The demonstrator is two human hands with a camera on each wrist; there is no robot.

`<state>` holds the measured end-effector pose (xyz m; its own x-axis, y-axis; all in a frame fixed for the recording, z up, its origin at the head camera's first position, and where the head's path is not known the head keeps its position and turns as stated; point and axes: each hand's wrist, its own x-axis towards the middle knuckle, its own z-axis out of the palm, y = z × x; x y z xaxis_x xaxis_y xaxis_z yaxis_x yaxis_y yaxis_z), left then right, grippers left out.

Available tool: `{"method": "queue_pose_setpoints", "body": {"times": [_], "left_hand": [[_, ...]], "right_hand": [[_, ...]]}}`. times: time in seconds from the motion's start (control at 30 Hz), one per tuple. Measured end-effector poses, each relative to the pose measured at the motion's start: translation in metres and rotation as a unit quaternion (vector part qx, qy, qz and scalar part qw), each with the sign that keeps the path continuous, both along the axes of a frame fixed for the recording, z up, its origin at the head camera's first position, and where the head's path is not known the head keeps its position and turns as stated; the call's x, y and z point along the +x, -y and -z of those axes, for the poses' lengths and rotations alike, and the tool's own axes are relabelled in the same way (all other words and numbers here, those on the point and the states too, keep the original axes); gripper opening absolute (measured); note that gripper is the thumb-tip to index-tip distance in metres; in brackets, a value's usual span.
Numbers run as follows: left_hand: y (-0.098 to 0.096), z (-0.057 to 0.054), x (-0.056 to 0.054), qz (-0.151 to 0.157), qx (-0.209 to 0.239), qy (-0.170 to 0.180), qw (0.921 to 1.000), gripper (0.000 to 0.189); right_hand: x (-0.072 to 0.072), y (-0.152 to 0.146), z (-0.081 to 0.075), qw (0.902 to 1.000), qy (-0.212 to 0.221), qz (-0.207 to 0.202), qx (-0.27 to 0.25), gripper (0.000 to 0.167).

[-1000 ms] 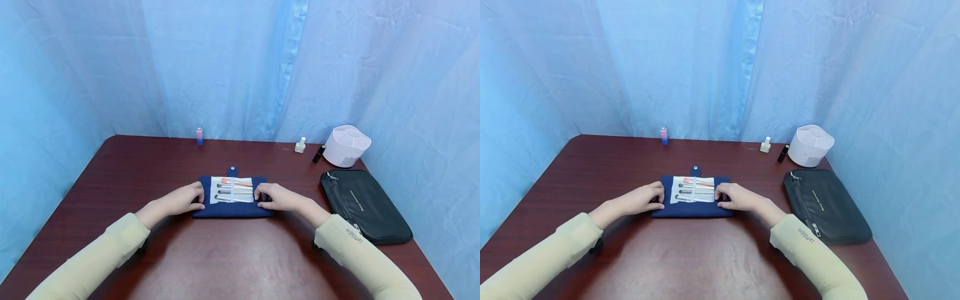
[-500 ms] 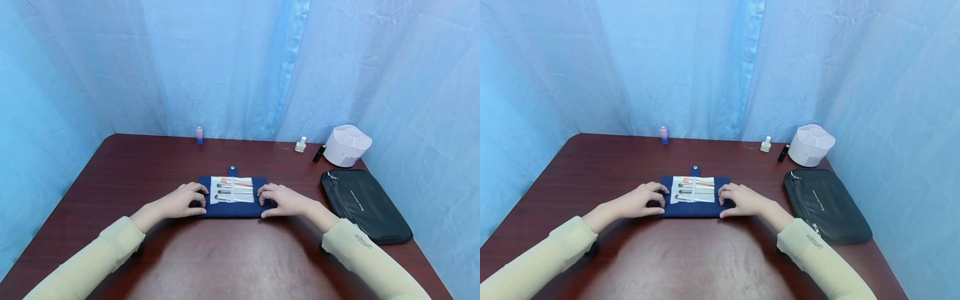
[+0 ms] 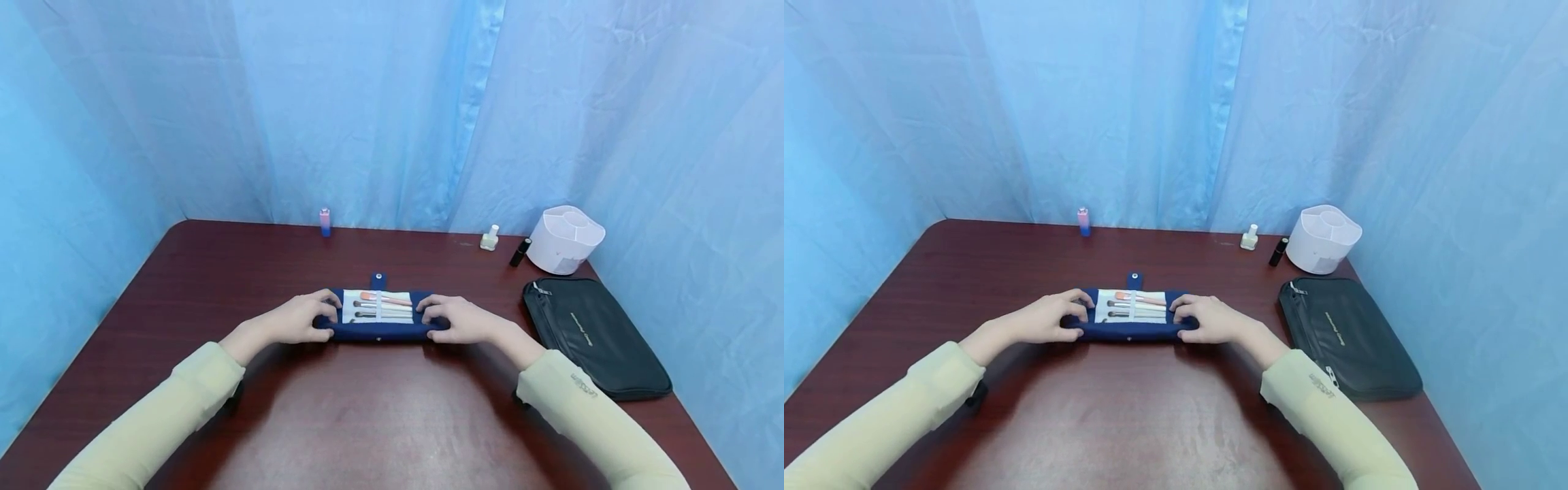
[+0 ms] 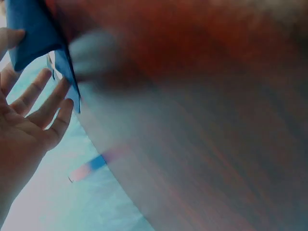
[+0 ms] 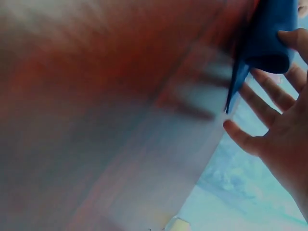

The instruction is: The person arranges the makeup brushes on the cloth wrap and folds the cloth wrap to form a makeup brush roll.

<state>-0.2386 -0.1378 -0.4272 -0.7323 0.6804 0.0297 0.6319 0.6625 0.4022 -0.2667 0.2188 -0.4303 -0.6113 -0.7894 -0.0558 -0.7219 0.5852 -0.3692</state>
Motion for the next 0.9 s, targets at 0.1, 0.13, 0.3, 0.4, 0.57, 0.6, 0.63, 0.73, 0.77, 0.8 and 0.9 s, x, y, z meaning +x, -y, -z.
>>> {"method": "queue_pose_setpoints", "body": {"times": [0.1,0.13,0.3,0.4,0.57,0.6,0.63,0.73,0.77,0.8,0.9], "left_hand": [[0.002,-0.001,-0.01,-0.023,0.031,0.011,0.9992,0.012],[0.002,-0.001,-0.014,-0.03,0.038,0.013,0.9988,0.012],[0.002,-0.001,-0.032,-0.056,0.058,0.028,0.9963,0.015],[0.002,0.0,-0.041,-0.069,0.056,0.035,0.9954,0.015],[-0.001,0.004,-0.054,-0.097,0.053,0.066,0.9917,0.012],[-0.001,0.005,-0.056,-0.101,0.053,0.072,0.9908,0.012],[-0.001,0.006,-0.057,-0.104,0.052,0.077,0.9903,0.013],[-0.002,0.01,-0.062,-0.102,0.044,0.07,0.9913,0.017],[-0.003,0.011,-0.063,-0.098,0.038,0.06,0.9926,0.018],[-0.003,0.012,-0.064,-0.094,0.03,0.05,0.9938,0.019],[-0.005,0.013,-0.066,-0.09,0.008,0.018,0.9958,0.02]], "right_hand": [[-0.013,0.0,0.0,0.9992,0.029,0.004,-0.028,0.015],[-0.017,0.001,0.0,0.9989,0.034,0.007,-0.031,0.014],[-0.039,0.003,0.001,0.9981,0.047,0.016,-0.036,0.018],[-0.05,0.003,0.001,0.9974,0.057,0.03,-0.034,0.026],[-0.063,0.005,0.002,0.9946,0.076,0.069,-0.019,0.028],[-0.065,0.005,0.002,0.994,0.078,0.075,-0.016,0.028],[-0.066,0.006,0.002,0.9933,0.082,0.08,-0.014,0.027],[-0.07,0.007,0.003,0.9916,0.09,0.092,-0.012,0.026],[-0.071,0.007,0.003,0.9909,0.094,0.095,-0.012,0.026],[-0.072,0.007,0.004,0.9908,0.093,0.097,-0.013,0.025],[-0.075,0.008,0.005,0.9899,0.098,0.099,-0.023,0.023]]}}
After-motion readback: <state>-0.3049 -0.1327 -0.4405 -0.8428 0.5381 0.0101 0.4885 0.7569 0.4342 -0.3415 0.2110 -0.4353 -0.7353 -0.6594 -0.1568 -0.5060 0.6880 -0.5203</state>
